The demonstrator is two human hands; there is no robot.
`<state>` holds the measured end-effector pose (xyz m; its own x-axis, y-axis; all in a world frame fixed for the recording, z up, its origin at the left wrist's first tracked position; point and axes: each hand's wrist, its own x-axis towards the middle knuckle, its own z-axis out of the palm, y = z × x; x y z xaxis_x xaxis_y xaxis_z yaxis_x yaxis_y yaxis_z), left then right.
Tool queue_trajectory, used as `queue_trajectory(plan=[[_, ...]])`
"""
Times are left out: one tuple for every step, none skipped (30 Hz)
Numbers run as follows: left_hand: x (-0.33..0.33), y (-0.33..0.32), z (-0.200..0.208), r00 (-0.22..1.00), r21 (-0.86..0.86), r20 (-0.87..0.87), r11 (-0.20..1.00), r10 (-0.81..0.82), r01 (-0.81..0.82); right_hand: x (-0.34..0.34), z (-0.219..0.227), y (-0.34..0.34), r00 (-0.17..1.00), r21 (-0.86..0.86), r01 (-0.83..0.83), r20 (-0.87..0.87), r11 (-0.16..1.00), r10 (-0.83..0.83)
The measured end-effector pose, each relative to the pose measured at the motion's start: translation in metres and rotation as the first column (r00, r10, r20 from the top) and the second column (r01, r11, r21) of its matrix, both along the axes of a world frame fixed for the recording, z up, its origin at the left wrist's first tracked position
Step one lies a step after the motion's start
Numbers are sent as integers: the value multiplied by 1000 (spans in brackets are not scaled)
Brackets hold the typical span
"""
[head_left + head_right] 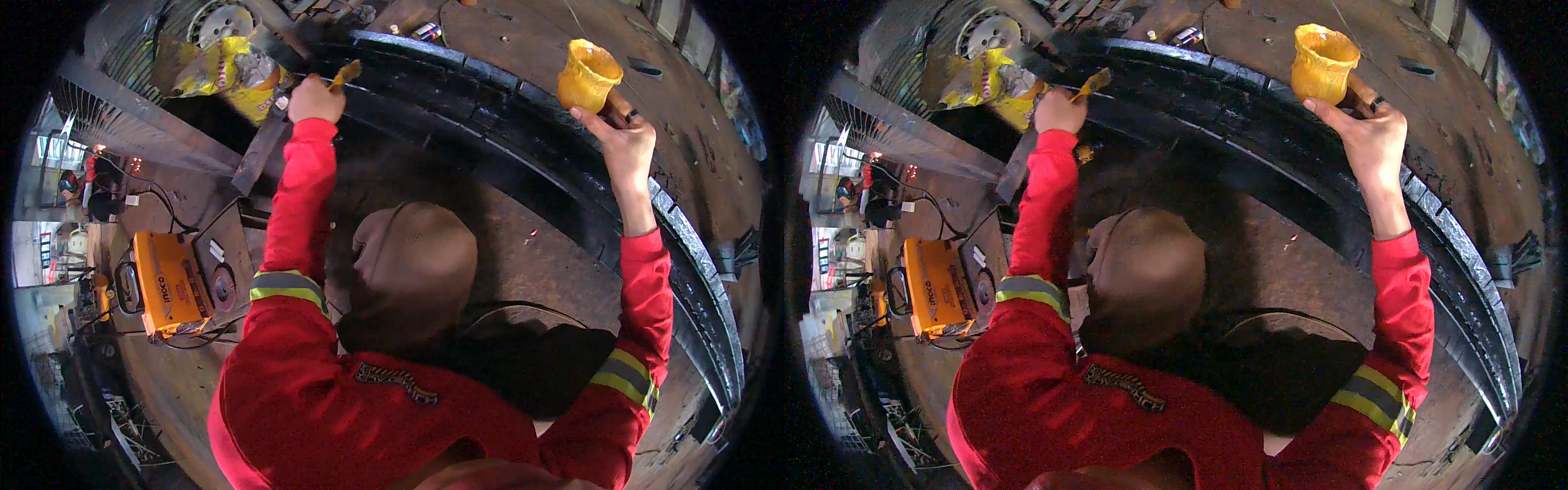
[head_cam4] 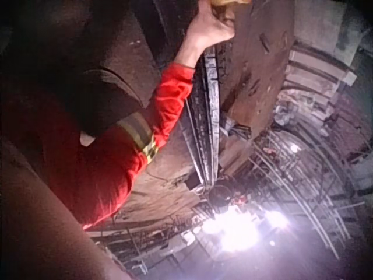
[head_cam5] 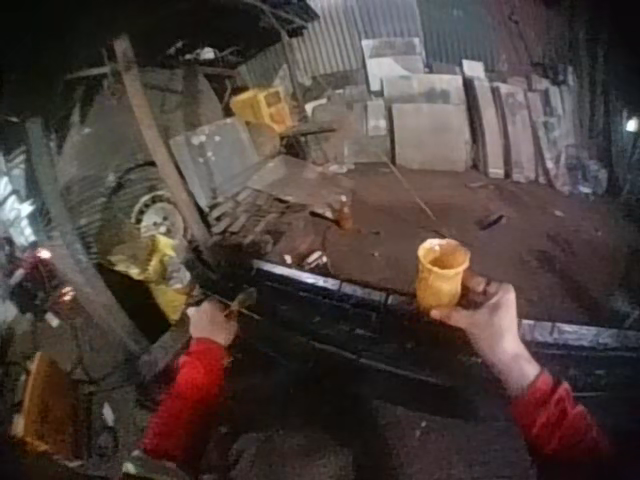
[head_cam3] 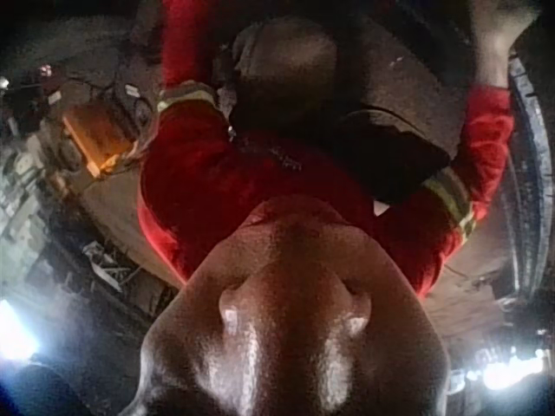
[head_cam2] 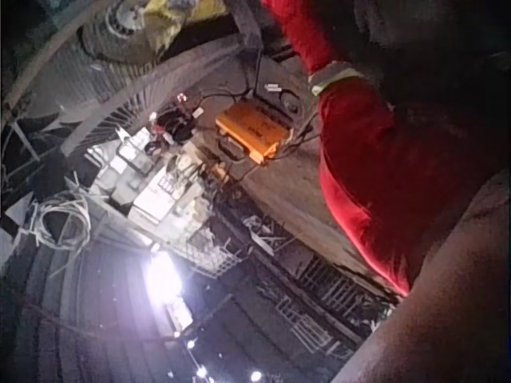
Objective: The person applies a yellow substance to a large curved metal surface using a brush and a small cup. The person repeatedly dips the brush into the cup and spreads the substance along the metal edge. The person also handles a small bottle and a cap during the process.
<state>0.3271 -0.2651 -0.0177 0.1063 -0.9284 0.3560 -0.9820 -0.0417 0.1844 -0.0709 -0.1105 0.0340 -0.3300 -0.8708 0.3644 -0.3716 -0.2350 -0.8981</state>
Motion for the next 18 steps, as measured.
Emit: queue_trajectory(plan=[[-6, -4, -1, 999, 8, 37, 1000, 16, -16, 2, 0, 0, 999, -7, -23, 25, 1000, 23], [-14, -7, -3, 999, 10, -41, 1000, -15, 16, 5, 1, 0, 998, -15, -45, 50, 999, 45], [-35, -1, -1, 998, 34, -60, 999, 2, 0, 6, 2, 1, 996, -19, -56, 65, 998, 57], [-42, 4, -5, 991, 19, -110, 997, -70, 73, 9, 3, 2, 998, -5, -47, 31, 999, 47], [-47, 9, -9, 977, 1, -157, 990, -142, 144, 12, 5, 2, 999, 8, -38, -3, 999, 38], [-59, 18, -12, 958, 15, -221, 981, -184, 192, 8, 9, 4, 998, 22, -14, -56, 1000, 16], [-65, 32, -13, 940, 31, -266, 973, -213, 229, 6, 7, 5, 999, 9, -12, -41, 1000, 13], [-71, 43, -17, 910, -8, -279, 949, -306, 316, 4, 6, 6, 1000, -5, -11, -27, 1000, 11], [-74, 51, -20, 849, -115, -286, 896, -444, 429, 3, 7, 4, 1000, -25, -16, -11, 1000, 16], [-84, 61, -14, 824, -73, -306, 874, -477, 480, 0, 5, 3, 1000, -28, -1, -7, 1000, 1], [-93, 67, -6, 797, -32, -328, 849, -508, 528, -1, 5, 4, 1000, -21, -7, -14, 1000, 7], [-96, 67, -3, 795, -9, -302, 835, -527, 550, 0, 7, 5, 1000, -15, -16, -21, 1000, 15], [-98, 69, 1, 801, 12, -269, 830, -535, 558, 1, 8, 6, 999, -9, -24, -29, 1000, 24], [-100, 70, 6, 806, 34, -236, 825, -542, 565, 2, 9, 8, 999, -12, -24, -31, 1000, 23], [-101, 70, 10, 808, 52, -202, 818, -553, 572, 3, 10, 9, 999, -18, -21, -36, 1000, 20], [-101, 69, 12, 796, 63, -205, 804, -570, 592, 4, 11, 9, 999, -24, -18, -40, 1000, 17], [-101, 68, 13, 783, 75, -209, 789, -586, 610, 4, 12, 10, 1000, -30, -26, -16, 999, 26], [-100, 67, 14, 772, 89, -213, 775, -599, 626, 4, 13, 10, 999, -35, -36, 10, 999, 37]])
